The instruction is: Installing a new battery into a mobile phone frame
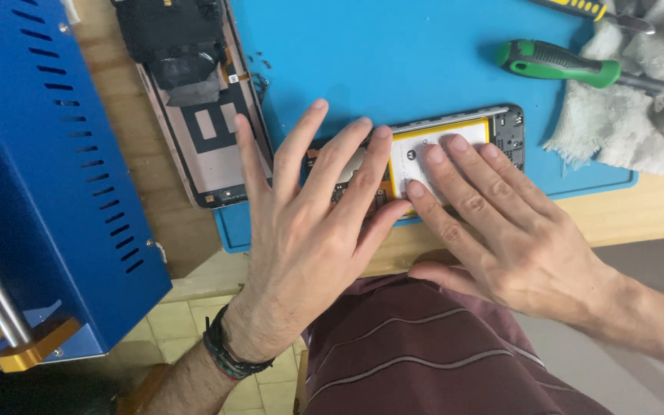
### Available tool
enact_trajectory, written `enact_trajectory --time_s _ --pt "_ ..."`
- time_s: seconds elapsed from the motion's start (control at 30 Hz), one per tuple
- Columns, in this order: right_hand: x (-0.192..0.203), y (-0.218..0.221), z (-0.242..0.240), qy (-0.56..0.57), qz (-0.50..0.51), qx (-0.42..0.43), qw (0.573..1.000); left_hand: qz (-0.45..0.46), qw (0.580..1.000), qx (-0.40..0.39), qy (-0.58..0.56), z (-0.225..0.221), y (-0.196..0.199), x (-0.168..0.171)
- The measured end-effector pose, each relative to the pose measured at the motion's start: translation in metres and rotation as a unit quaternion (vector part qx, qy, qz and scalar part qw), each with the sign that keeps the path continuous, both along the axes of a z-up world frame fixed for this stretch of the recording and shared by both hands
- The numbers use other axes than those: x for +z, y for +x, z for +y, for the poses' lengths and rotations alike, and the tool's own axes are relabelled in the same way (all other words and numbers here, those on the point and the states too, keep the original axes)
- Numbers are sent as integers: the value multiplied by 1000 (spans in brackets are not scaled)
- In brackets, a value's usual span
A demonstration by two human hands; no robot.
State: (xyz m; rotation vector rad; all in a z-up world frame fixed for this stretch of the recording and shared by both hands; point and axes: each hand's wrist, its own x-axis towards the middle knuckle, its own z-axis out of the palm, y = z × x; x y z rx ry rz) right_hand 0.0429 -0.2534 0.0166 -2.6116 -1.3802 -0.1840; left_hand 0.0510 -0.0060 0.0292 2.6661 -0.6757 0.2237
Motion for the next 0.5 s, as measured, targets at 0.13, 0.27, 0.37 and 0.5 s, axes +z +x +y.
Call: enact_trajectory --time_s 0.13,0.27,0.37,0.5 --pt "-10 3 -3 25 -18 -6 999 18 1000 2 -3 1 3 2" --pt "-8 4 0 30 -19 -2 999 -6 1000 -1 -23 7 -3 0" --pt "-7 6 -2 42 7 0 999 -46 995 19 -86 17 -15 -7" --pt "-7 6 -1 43 -2 18 999 -74 994 45 -59 31 -34 -10"
